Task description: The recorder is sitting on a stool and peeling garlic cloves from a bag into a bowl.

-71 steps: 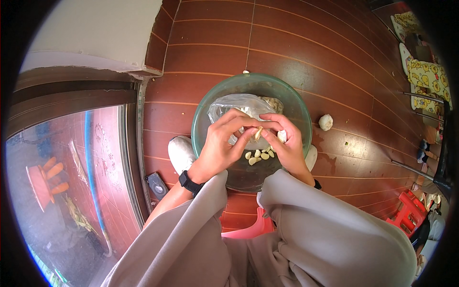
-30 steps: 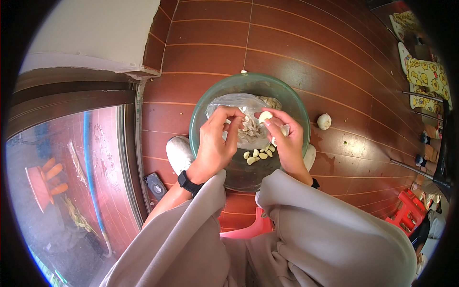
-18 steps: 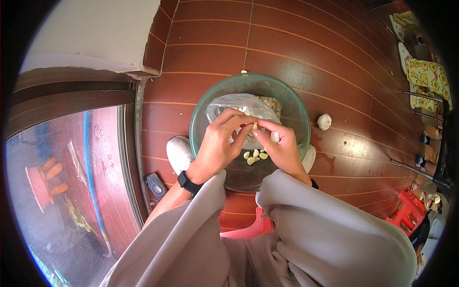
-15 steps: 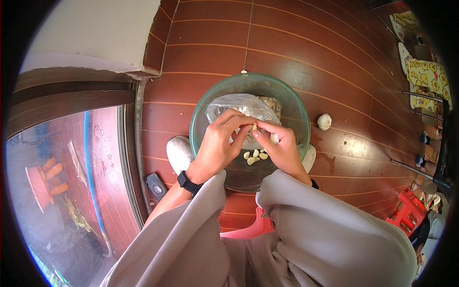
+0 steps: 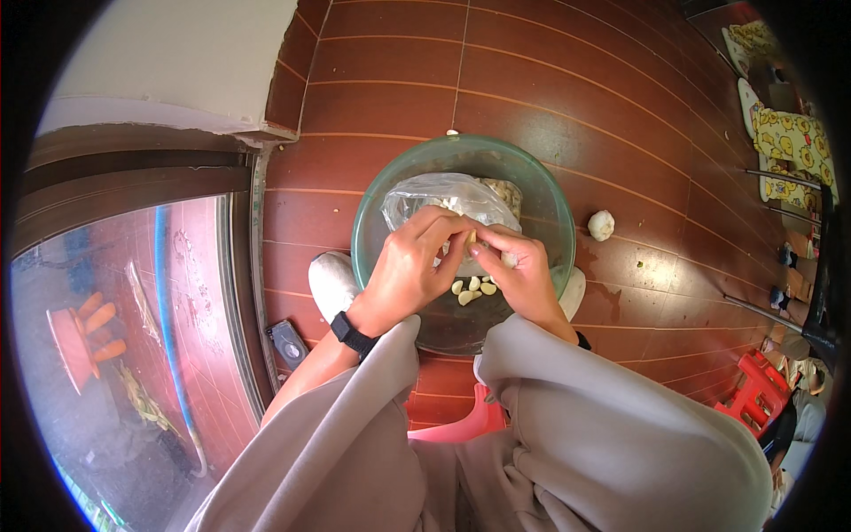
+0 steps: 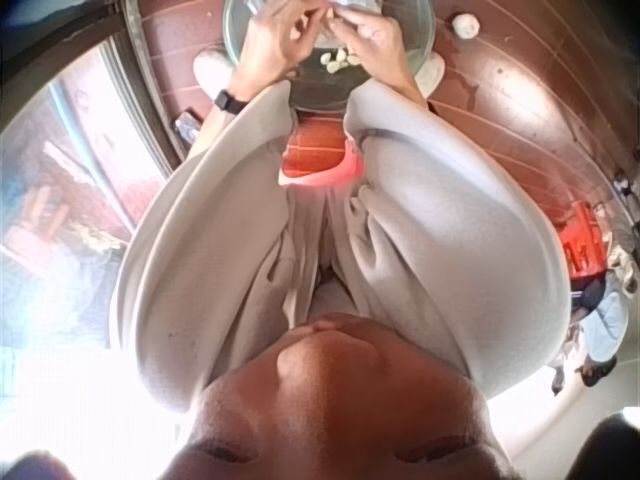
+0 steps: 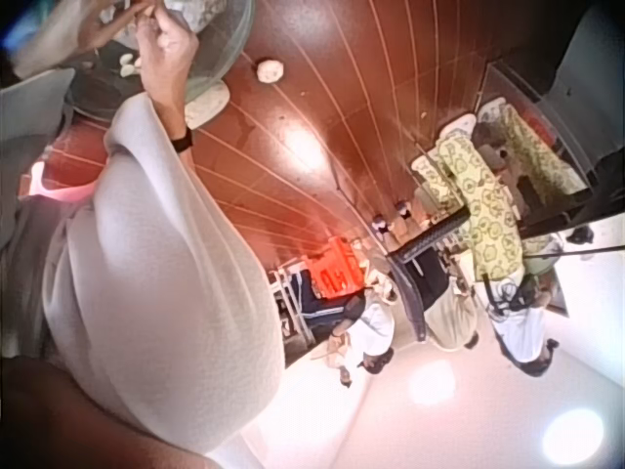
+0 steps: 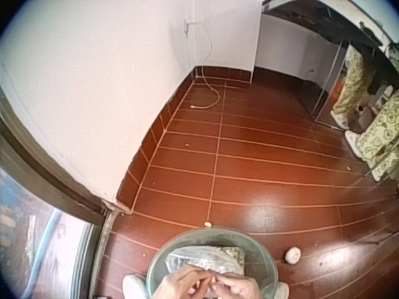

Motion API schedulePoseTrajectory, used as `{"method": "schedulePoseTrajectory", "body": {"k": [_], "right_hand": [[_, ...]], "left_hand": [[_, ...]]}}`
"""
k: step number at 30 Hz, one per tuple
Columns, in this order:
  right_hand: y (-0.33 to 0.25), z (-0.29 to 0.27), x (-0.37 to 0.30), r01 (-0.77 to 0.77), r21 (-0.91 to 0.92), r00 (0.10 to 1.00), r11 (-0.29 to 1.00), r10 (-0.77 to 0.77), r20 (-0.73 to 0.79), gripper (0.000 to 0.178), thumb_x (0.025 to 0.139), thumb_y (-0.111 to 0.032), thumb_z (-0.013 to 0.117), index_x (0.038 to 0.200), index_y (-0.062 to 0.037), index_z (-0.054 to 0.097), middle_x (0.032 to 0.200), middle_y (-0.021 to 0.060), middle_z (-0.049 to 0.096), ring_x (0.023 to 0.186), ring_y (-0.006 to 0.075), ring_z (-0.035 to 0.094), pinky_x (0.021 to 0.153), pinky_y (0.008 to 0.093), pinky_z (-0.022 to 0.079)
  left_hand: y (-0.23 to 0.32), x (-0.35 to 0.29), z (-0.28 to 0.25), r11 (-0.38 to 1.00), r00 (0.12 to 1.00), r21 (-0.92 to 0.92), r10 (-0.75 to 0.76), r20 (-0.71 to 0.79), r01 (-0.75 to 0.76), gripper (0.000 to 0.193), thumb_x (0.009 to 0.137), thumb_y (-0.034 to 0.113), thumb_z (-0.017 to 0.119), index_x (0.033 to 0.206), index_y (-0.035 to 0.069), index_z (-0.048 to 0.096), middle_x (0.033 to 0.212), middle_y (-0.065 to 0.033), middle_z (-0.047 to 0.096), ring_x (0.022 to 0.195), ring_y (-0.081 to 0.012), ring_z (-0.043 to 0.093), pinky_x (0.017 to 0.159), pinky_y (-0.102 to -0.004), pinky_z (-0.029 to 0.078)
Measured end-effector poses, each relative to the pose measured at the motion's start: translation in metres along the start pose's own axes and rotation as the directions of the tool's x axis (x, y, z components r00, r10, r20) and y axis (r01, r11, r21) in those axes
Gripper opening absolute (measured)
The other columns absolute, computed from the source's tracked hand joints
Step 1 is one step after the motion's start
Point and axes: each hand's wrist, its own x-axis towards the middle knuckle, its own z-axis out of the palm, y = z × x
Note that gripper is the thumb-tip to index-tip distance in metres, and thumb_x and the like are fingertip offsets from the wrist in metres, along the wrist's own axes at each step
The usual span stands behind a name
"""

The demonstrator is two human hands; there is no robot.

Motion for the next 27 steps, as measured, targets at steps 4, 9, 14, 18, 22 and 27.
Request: {"method": "schedulePoseTrajectory", "body": {"k": [4,9,14,18,22,27], "right_hand": [[-0.0013,0.0008,0.0,-0.014,0.058,1.0,0.998,0.014,0.002,0.033,0.103,-0.004,0.07,0.134,0.0054,0.072,0.113,0.0099,0.078,0.102,0.0111,0.068,0.091,0.0278,0.054],[-0.0035,-0.0002,-0.0001,-0.066,0.098,0.998,0.993,0.064,0.022,0.032,0.102,-0.004,0.07,0.133,0.0065,0.072,0.116,0.0101,0.079,0.106,0.0109,0.068,0.095,0.0284,0.054],[-0.0004,-0.0005,0.0005,-0.063,0.105,0.998,0.992,0.061,0.03,0.032,0.102,-0.006,0.071,0.132,0.0065,0.073,0.114,0.0095,0.08,0.105,0.0101,0.068,0.095,0.0284,0.055],[-0.0014,0.0001,0.0002,-0.093,0.099,0.996,0.991,0.091,0.021,0.033,0.103,-0.008,0.071,0.133,0.0051,0.074,0.111,0.0062,0.08,0.101,0.0077,0.067,0.09,0.0264,0.054],[0.0059,-0.0017,-0.0014,-0.181,0.176,0.983,0.968,0.182,0.011,0.033,0.104,-0.01,0.071,0.134,0.0017,0.075,0.103,-0.0005,0.075,0.086,0.0032,0.059,0.075,0.0216,0.049],[0.0026,-0.0032,0.0035,-0.159,0.271,0.982,0.949,0.18,-0.053,0.034,0.106,-0.015,0.069,0.137,-0.0011,0.075,0.101,-0.0038,0.073,0.075,0.0021,0.05,0.066,0.0208,0.043]], "left_hand": [[0.0025,0.0005,0.0003,1.0,1.0,0.011,0.005,-0.011,-0.005,0.024,0.089,-0.013,0.073,0.109,0.0,0.075,0.104,-0.0111,0.075,0.077,-0.0217,0.073,0.065,-0.0316,0.06],[0.0036,-0.0004,0.0008,1.0,0.999,0.004,0.015,-0.029,-0.015,0.022,0.088,-0.009,0.074,0.108,0.0,0.072,0.101,-0.0136,0.072,0.081,-0.0285,0.072,0.067,-0.0366,0.06],[0.0049,-0.001,0.0004,1.0,1.0,-0.008,0.008,-0.031,-0.008,0.023,0.087,-0.009,0.075,0.109,0.0,0.071,0.101,-0.0151,0.071,0.084,-0.0314,0.072,0.067,-0.0384,0.061],[0.0071,-0.0008,-0.0008,0.999,0.999,-0.027,-0.023,-0.033,0.022,0.024,0.088,-0.009,0.075,0.109,0.0,0.07,0.101,-0.0141,0.071,0.081,-0.0281,0.072,0.067,-0.0362,0.061],[0.003,-0.0026,0.0013,0.996,0.994,-0.047,-0.081,-0.07,0.078,0.023,0.089,-0.01,0.074,0.109,0.0,0.069,0.101,-0.0135,0.07,0.076,-0.0241,0.071,0.066,-0.0335,0.059],[0.0063,-0.0003,-0.0014,0.997,0.995,-0.034,-0.074,-0.063,0.072,0.024,0.09,-0.01,0.072,0.111,0.001,0.068,0.102,-0.0136,0.069,0.073,-0.0228,0.069,0.065,-0.0326,0.057]]}}
